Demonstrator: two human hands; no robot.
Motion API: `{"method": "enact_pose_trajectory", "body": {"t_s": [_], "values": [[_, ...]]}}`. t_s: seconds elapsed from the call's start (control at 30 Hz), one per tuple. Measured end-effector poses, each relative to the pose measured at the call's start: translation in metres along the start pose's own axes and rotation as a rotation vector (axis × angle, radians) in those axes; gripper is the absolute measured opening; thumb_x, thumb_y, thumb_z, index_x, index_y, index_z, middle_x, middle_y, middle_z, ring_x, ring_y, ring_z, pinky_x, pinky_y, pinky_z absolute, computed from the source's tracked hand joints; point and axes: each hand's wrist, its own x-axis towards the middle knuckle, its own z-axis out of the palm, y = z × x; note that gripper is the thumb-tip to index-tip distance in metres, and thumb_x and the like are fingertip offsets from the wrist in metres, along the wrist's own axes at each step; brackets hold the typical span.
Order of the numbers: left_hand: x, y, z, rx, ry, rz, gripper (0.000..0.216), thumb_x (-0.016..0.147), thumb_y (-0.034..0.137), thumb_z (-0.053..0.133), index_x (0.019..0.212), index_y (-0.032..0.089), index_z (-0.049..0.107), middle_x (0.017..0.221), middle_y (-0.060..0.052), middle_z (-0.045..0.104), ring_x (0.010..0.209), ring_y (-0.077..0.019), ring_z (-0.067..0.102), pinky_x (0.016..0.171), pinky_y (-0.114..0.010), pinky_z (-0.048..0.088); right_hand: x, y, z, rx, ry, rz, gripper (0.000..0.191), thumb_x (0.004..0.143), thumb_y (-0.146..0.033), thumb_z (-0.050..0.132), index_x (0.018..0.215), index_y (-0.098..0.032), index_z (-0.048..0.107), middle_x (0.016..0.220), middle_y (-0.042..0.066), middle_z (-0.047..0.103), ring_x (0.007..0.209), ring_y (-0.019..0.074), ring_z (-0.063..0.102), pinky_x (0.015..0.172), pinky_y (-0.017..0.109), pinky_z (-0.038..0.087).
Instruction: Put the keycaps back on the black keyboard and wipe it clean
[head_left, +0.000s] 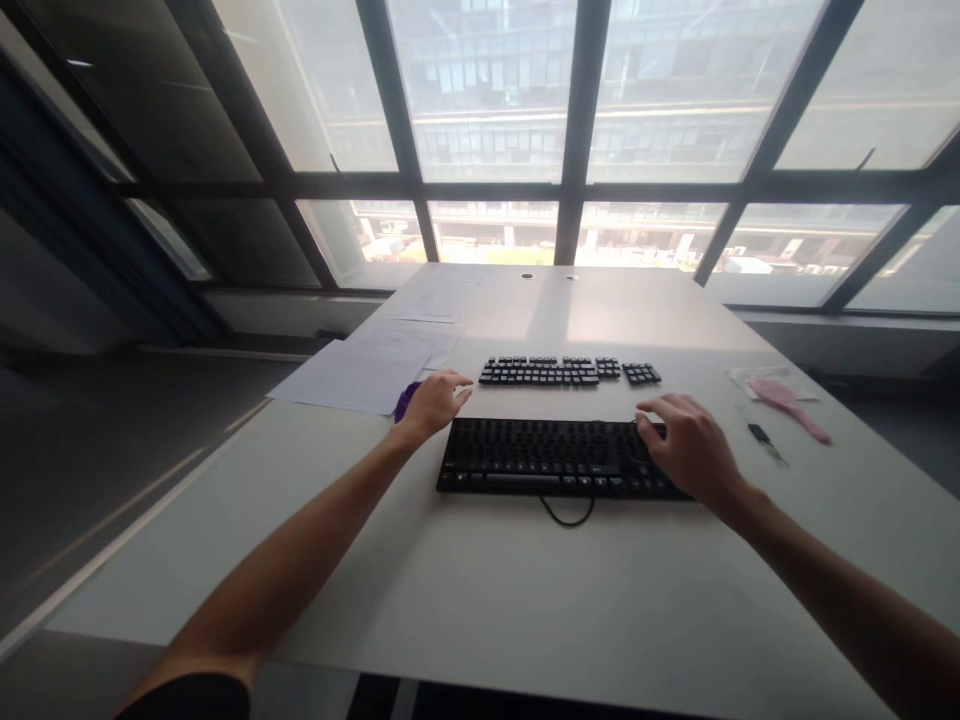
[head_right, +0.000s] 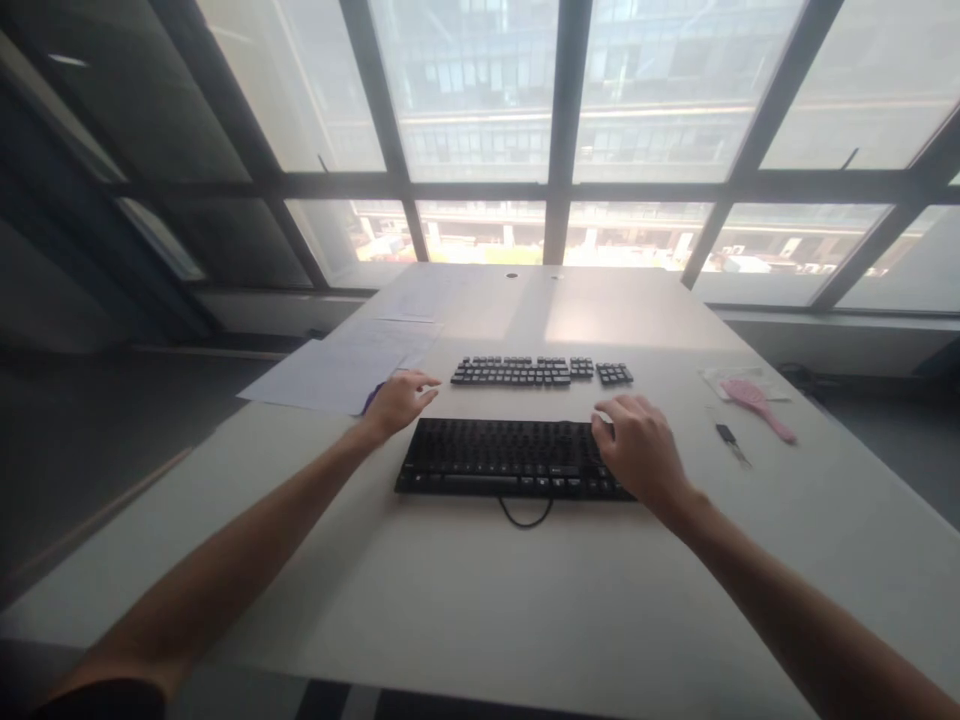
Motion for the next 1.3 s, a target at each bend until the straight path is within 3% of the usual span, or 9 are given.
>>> {"method": "enact_pose_trajectory", "body": {"t_s": [0.13, 0.33, 0.5, 0.67, 0.9, 1.07, 1.17, 1.3], "values": [[0.035, -0.015, 0.024, 0.051, -0.002, 0.016, 0.021, 0.088, 0.026, 0.069, 0.105, 0.019, 0.079, 0.105, -0.008, 0.074, 0.101, -0.0243, 0.066, 0.097, -0.036, 0.051, 0.059, -0.051, 0.041, 0.146, -0.098, -0.108, 0.021, 0.096, -0.023, 0.052, 0.093, -0.017, 0.072, 0.096, 0.009, 0.070, 0.095, 0.0242, 0.059, 0.090, 0.035, 0.043], [0.047, -0.020, 0.047, 0.076, 0.012, 0.050, 0.021, 0.086, 0.023, 0.071, 0.106, 0.023, 0.080, 0.101, -0.008, 0.070, 0.103, -0.0268, 0.060, 0.093, -0.038, 0.052, 0.121, -0.105, 0.112, 0.089, -0.260, -0.202, 0.025, 0.098, -0.021, 0.051, 0.095, -0.017, 0.075, 0.101, 0.012, 0.066, 0.101, 0.0255, 0.054, 0.087, 0.035, 0.039], [0.045, -0.023, 0.049, 0.066, 0.018, 0.077, 0.015, 0.087, 0.024, 0.070, 0.097, 0.025, 0.081, 0.100, -0.008, 0.069, 0.101, -0.0258, 0.058, 0.091, -0.037, 0.052, 0.144, -0.125, 0.150, 0.028, -0.321, -0.253, 0.024, 0.097, -0.022, 0.053, 0.099, -0.017, 0.077, 0.107, 0.015, 0.065, 0.106, 0.0283, 0.050, 0.087, 0.037, 0.037], [0.039, -0.028, 0.046, 0.025, 0.002, 0.095, 0.012, 0.085, 0.025, 0.072, 0.094, 0.023, 0.080, 0.100, -0.006, 0.073, 0.100, -0.0246, 0.060, 0.093, -0.037, 0.051, 0.150, -0.129, 0.171, 0.007, -0.311, -0.298, 0.025, 0.097, -0.020, 0.053, 0.098, -0.020, 0.078, 0.109, 0.014, 0.066, 0.109, 0.0294, 0.046, 0.089, 0.040, 0.034], [0.005, -0.021, 0.005, -0.114, 0.083, 0.075, 0.012, 0.084, 0.027, 0.074, 0.094, 0.022, 0.080, 0.093, -0.004, 0.078, 0.090, -0.0224, 0.066, 0.093, -0.036, 0.048, 0.153, -0.134, 0.178, 0.012, -0.298, -0.354, 0.028, 0.096, -0.013, 0.050, 0.087, -0.017, 0.076, 0.096, 0.014, 0.070, 0.103, 0.0281, 0.047, 0.091, 0.043, 0.028], [-0.043, -0.011, -0.025, -0.271, 0.059, -0.014, 0.020, 0.081, 0.035, 0.078, 0.096, 0.023, 0.080, 0.081, -0.002, 0.074, 0.069, -0.0164, 0.059, 0.069, -0.029, 0.048, 0.141, -0.145, 0.162, 0.216, -0.204, -0.266, 0.022, 0.094, -0.015, 0.057, 0.083, -0.019, 0.075, 0.090, 0.010, 0.072, 0.100, 0.0265, 0.050, 0.090, 0.041, 0.028], [-0.069, -0.009, -0.031, -0.356, 0.006, -0.041, 0.020, 0.080, 0.039, 0.080, 0.092, 0.023, 0.081, 0.073, -0.002, 0.070, 0.066, -0.0151, 0.056, 0.063, -0.026, 0.044, 0.119, -0.154, 0.144, 0.418, -0.139, -0.140, 0.015, 0.090, -0.017, 0.064, 0.079, -0.021, 0.074, 0.090, 0.006, 0.073, 0.097, 0.0246, 0.054, 0.089, 0.038, 0.032], [-0.089, -0.008, -0.027, -0.451, -0.072, -0.036, 0.016, 0.081, 0.036, 0.079, 0.090, 0.024, 0.082, 0.079, -0.003, 0.074, 0.072, -0.0161, 0.057, 0.065, -0.026, 0.045, 0.080, -0.162, 0.120, 0.631, -0.157, -0.036, 0.009, 0.083, -0.015, 0.072, 0.076, -0.022, 0.073, 0.085, 0.002, 0.075, 0.091, 0.0222, 0.058, 0.087, 0.035, 0.038]]}}
